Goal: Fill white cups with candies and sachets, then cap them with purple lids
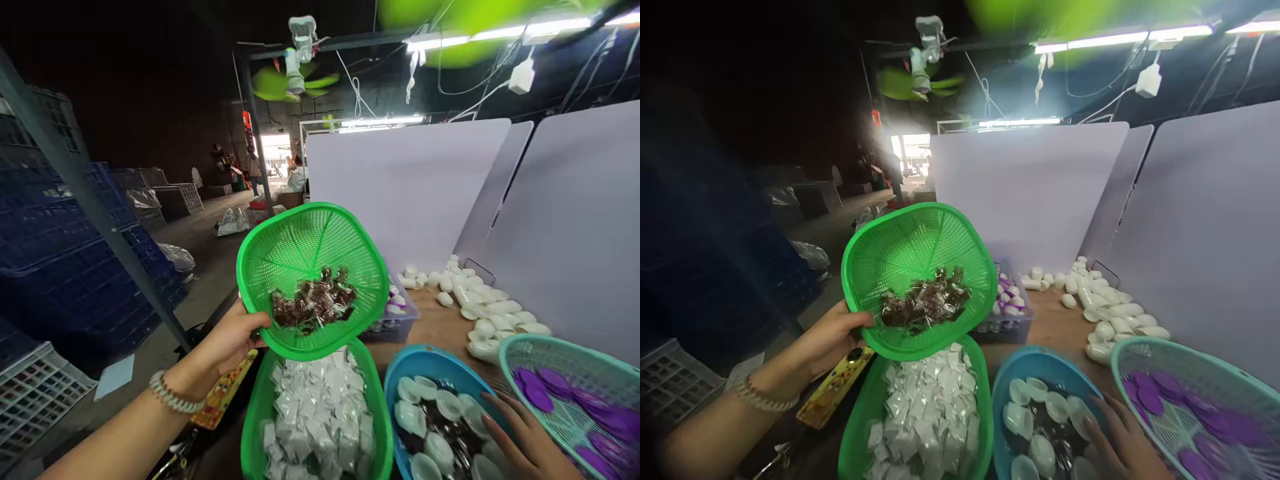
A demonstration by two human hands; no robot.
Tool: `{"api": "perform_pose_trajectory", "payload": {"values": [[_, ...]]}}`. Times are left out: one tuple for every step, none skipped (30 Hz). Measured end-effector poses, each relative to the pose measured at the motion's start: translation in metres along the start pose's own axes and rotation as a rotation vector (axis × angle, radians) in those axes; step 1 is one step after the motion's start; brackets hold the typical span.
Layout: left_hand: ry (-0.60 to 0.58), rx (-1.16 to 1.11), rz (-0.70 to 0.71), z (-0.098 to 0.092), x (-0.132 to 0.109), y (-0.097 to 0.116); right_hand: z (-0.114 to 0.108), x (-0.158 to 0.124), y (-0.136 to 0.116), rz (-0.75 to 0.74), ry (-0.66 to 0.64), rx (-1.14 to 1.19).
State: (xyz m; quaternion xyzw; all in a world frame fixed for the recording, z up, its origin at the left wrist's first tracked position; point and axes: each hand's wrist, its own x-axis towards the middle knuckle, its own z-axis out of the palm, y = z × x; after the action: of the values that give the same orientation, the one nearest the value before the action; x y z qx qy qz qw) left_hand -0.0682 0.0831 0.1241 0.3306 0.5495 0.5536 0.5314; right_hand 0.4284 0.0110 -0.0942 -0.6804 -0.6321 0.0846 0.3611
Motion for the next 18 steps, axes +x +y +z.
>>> {"api": "perform_pose_trajectory", "payload": {"values": [[-0.022,0.009,-0.010,0.009,-0.011,-0.007,-0.005,-0.002,-0.003,0.026,-0.031,0.036],[-0.043,0.019,-0.021,0.017,-0.021,-0.014,-0.010,-0.003,-0.010,0.044,-0.053,0.073],[-0.064,0.031,-0.033,0.026,-0.031,-0.021,-0.016,-0.005,-0.018,0.059,-0.061,0.112],[-0.084,0.044,-0.045,0.035,-0.040,-0.028,-0.023,-0.006,-0.028,0.078,-0.059,0.171],[-0.103,0.059,-0.053,0.044,-0.048,-0.034,-0.030,-0.007,-0.038,0.110,-0.051,0.258],[-0.125,0.074,-0.058,0.053,-0.055,-0.040,-0.036,-0.007,-0.048,0.158,-0.044,0.378],[-0.147,0.086,-0.058,0.062,-0.061,-0.046,-0.042,-0.007,-0.058,0.221,-0.046,0.523],[-0.176,0.099,-0.050,0.071,-0.067,-0.052,-0.047,-0.006,-0.067,0.293,-0.060,0.682],[-0.208,0.112,-0.034,0.080,-0.071,-0.058,-0.052,-0.004,-0.075,0.361,-0.088,0.836],[-0.241,0.127,-0.017,0.088,-0.074,-0.064,-0.056,-0.001,-0.082,0.421,-0.126,0.964],[-0.271,0.143,-0.001,0.096,-0.076,-0.070,-0.059,0.002,-0.087,0.470,-0.161,1.051],[-0.295,0.157,0.013,0.104,-0.076,-0.076,-0.061,0.005,-0.091,0.503,-0.180,1.097],[-0.315,0.170,0.022,0.110,-0.076,-0.082,-0.063,0.007,-0.093,0.517,-0.174,1.116],[-0.329,0.181,0.023,0.116,-0.074,-0.088,-0.063,0.010,-0.094,0.519,-0.150,1.118],[-0.339,0.188,0.017,0.121,-0.071,-0.093,-0.063,0.011,-0.092,0.516,-0.121,1.115],[-0.351,0.195,0.010,0.126,-0.068,-0.098,-0.062,0.012,-0.088,0.512,-0.097,1.115],[-0.363,0.199,0.003,0.130,-0.064,-0.103,-0.061,0.013,-0.083,0.506,-0.083,1.118],[-0.374,0.203,-0.002,0.134,-0.061,-0.107,-0.060,0.013,-0.078,0.507,-0.082,1.121]]}}
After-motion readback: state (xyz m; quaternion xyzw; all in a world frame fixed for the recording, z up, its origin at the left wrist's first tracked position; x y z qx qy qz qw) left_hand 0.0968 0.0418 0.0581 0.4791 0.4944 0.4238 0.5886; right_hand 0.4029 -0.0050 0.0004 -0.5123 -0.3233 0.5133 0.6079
